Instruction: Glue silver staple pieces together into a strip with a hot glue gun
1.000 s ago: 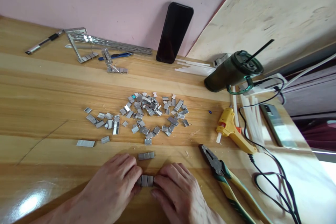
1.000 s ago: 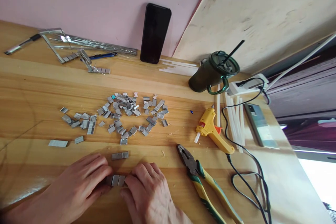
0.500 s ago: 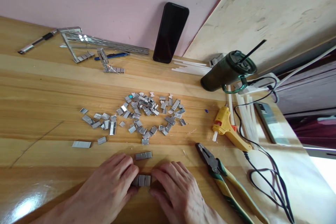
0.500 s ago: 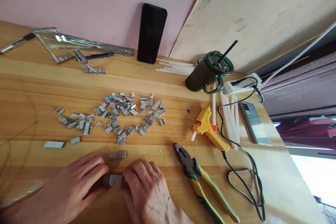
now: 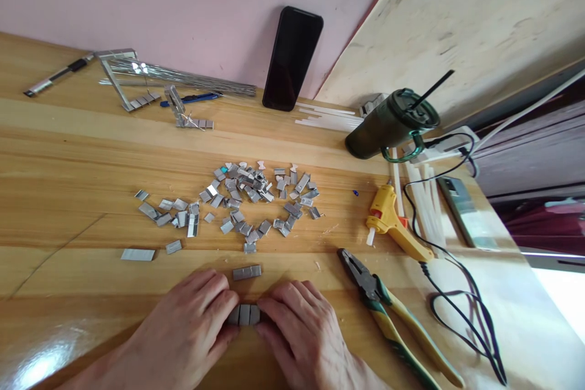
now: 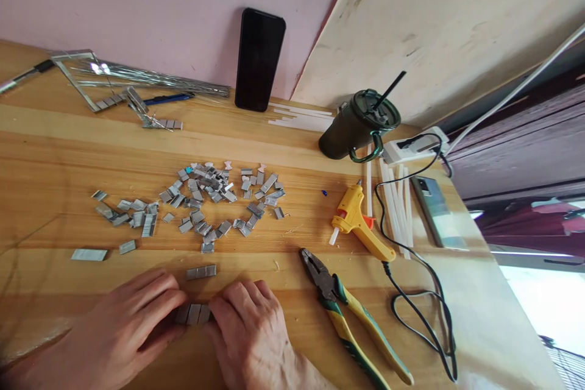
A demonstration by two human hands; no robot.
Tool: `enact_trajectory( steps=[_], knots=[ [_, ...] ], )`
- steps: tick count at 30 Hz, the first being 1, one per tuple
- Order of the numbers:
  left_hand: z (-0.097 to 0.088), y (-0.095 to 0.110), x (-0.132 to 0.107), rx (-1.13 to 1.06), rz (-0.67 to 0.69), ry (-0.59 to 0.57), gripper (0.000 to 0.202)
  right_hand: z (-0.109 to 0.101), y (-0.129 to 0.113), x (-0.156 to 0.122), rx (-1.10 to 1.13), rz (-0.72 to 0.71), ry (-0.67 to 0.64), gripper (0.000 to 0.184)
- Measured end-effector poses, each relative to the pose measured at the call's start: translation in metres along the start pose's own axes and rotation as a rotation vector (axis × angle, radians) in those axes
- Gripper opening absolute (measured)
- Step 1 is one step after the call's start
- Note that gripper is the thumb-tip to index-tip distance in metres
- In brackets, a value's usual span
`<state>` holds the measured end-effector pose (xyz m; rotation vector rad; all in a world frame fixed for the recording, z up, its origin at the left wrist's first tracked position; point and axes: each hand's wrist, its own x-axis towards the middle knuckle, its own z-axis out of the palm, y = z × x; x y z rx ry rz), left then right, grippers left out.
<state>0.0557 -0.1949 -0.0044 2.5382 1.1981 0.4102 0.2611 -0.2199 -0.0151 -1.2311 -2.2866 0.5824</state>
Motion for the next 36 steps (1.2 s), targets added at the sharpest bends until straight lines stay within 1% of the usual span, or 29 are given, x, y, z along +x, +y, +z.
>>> enact_trajectory(
  steps=[6,11,14,16,19,21,25,29,36],
  knots=[
    [-0.001,0.002,0.002,-0.033,-0.015,0.007,0.025,-0.003,0.001,0.002,0.047,0.005,0.011,0.013],
    [-0.003,0.002,0.003,-0.067,-0.007,0.015,0.025,-0.005,0.001,0.002,0.067,-0.004,0.053,0.011],
    [-0.007,0.002,0.003,-0.109,0.024,0.036,0.019,-0.009,-0.001,0.003,0.079,-0.029,0.087,0.01],
    [-0.01,0.002,0.003,-0.126,0.056,0.068,0.017,-0.013,-0.004,0.004,0.084,-0.053,0.116,0.013],
    [-0.014,0.002,0.002,-0.124,0.097,0.106,0.016,-0.017,-0.006,0.005,0.082,-0.088,0.157,0.017],
    [-0.014,0.002,0.001,-0.12,0.115,0.113,0.016,-0.017,-0.005,0.004,0.079,-0.099,0.16,0.018],
    [-0.01,0.001,0.002,-0.113,0.092,0.126,0.018,-0.01,-0.001,0.003,0.048,-0.095,0.169,0.015],
    [-0.003,-0.002,0.003,-0.111,0.061,0.141,0.019,-0.003,0.001,0.003,0.007,-0.055,0.164,0.012],
    [0.005,-0.005,0.003,-0.086,0.048,0.146,0.02,0.001,0.001,0.004,-0.06,-0.021,0.18,0.012]
  ],
)
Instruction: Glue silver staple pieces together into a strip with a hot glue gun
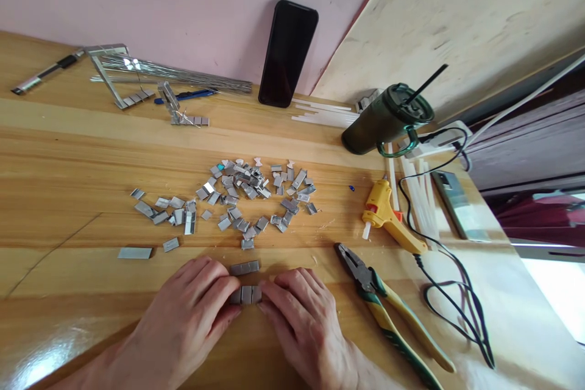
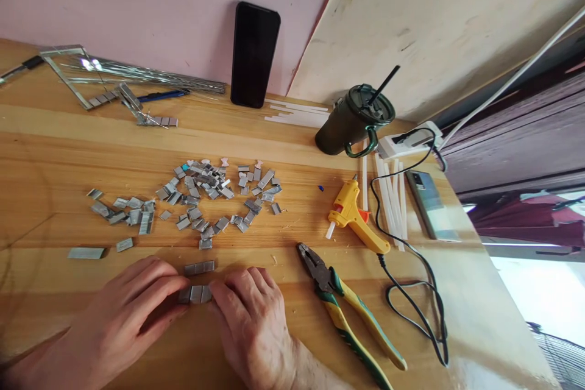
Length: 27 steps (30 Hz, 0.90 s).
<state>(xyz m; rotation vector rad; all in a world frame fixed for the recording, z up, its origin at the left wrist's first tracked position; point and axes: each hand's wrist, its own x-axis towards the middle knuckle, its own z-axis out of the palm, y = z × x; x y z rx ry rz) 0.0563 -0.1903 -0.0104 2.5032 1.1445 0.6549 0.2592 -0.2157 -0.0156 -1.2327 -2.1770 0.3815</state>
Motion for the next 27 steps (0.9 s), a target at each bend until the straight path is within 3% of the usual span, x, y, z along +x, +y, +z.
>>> enact_trajectory(
  steps=[16,27],
  knots=[
    [0.0098,-0.0053,-0.0039,0.043,-0.008,-0.081,0.016,0.0034,0.0011,0.0025,-0.025,0.028,-0.002,0.015],
    [0.0101,-0.0059,-0.0034,0.073,0.01,-0.057,0.018,0.0027,0.0002,0.0024,-0.042,0.045,-0.019,0.016]
  ],
)
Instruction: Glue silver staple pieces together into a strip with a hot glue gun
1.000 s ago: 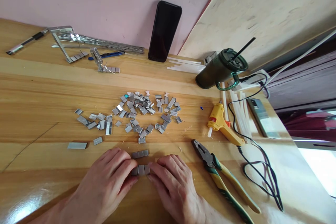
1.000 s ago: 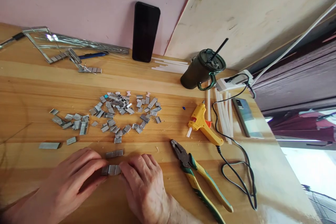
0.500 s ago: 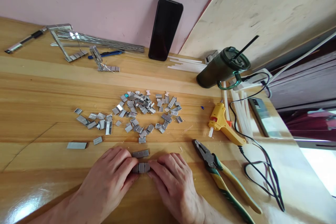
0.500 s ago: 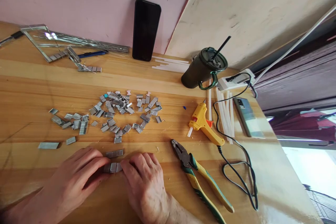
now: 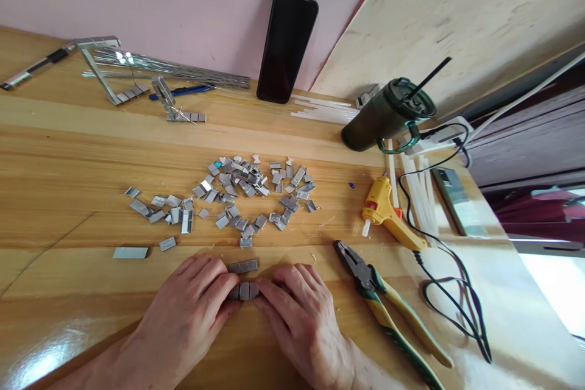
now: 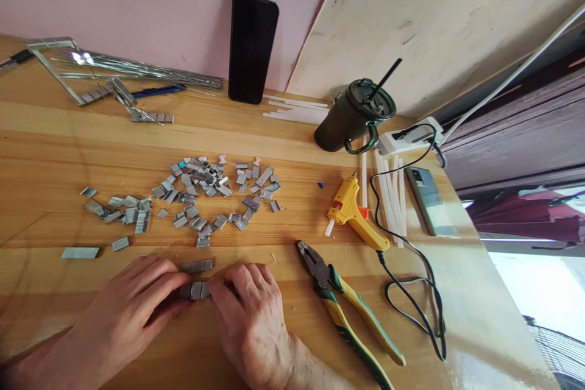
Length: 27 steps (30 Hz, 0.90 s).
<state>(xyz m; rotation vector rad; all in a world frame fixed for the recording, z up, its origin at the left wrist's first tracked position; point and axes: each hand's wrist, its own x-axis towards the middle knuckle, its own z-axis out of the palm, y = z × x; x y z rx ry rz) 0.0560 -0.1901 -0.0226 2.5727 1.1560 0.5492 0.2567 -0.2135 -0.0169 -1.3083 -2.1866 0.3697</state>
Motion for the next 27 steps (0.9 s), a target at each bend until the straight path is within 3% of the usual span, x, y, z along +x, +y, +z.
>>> enact_trajectory(
  steps=[16,27],
  knots=[
    [-0.0024,-0.0016,0.0006,-0.02,0.029,0.021,0.018,0.0004,0.0006,-0.0002,0.03,0.007,-0.031,0.016],
    [-0.0063,-0.0015,-0.0027,-0.099,-0.031,0.071,0.02,-0.0007,0.0029,-0.0013,0.075,0.02,-0.041,0.016]
  ],
)
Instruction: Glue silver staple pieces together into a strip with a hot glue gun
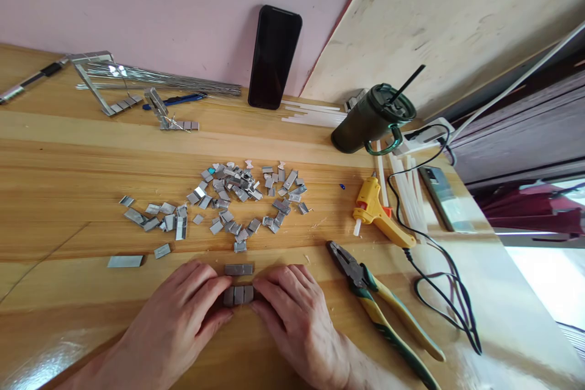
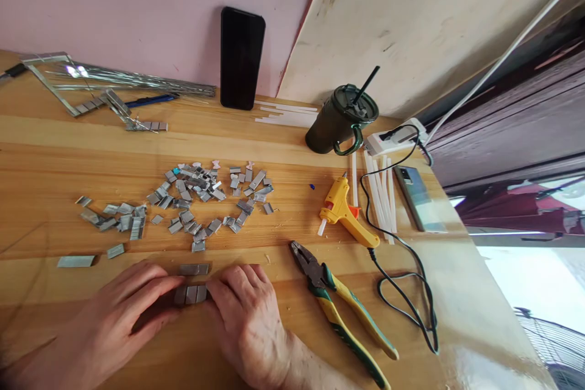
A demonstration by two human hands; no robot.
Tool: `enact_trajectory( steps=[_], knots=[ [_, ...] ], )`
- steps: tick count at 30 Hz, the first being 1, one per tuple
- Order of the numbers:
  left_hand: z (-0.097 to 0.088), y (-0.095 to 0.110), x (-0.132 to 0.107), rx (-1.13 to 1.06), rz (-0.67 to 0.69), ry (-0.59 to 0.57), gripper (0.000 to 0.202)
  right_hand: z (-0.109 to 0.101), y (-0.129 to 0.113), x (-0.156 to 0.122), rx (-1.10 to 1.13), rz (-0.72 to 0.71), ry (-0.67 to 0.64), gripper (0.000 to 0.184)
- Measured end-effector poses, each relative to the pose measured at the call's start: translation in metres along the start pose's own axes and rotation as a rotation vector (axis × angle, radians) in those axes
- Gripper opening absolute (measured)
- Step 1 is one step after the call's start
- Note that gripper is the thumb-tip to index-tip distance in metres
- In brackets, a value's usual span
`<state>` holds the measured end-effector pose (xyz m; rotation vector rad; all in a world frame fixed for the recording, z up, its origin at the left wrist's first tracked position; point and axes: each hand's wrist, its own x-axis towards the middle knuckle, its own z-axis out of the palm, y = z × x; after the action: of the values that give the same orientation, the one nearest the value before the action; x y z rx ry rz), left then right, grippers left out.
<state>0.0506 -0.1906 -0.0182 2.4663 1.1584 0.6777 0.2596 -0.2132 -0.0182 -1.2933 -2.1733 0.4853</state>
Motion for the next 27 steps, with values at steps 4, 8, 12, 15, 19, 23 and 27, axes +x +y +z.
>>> enact_trajectory(
  steps=[4,8,12,15,19,23,27],
  knots=[
    [-0.0026,0.0006,0.0023,0.025,0.026,0.014,0.019,0.0009,0.0001,-0.0004,-0.004,-0.004,0.008,0.015],
    [-0.0021,0.0009,0.0029,0.044,0.04,0.021,0.02,0.0013,-0.0006,0.0002,-0.017,0.006,-0.001,0.017],
    [-0.0014,0.0011,0.004,0.041,0.039,0.048,0.023,0.0016,-0.0009,0.0003,-0.027,0.002,-0.003,0.019],
    [-0.0008,0.0008,0.0042,0.04,0.042,0.047,0.024,0.002,-0.0008,-0.0002,-0.018,0.0,-0.001,0.017],
    [0.0011,-0.0007,0.0032,0.054,0.056,0.046,0.022,0.003,-0.001,-0.0005,-0.011,-0.003,-0.008,0.017],
    [0.0022,-0.0008,0.0036,0.06,0.06,0.048,0.022,0.0042,-0.0015,-0.0001,-0.009,-0.005,-0.011,0.019],
    [0.0025,-0.0001,0.0035,0.061,0.061,0.057,0.022,0.0052,-0.0019,-0.0001,-0.011,-0.014,-0.007,0.018]
  ],
)
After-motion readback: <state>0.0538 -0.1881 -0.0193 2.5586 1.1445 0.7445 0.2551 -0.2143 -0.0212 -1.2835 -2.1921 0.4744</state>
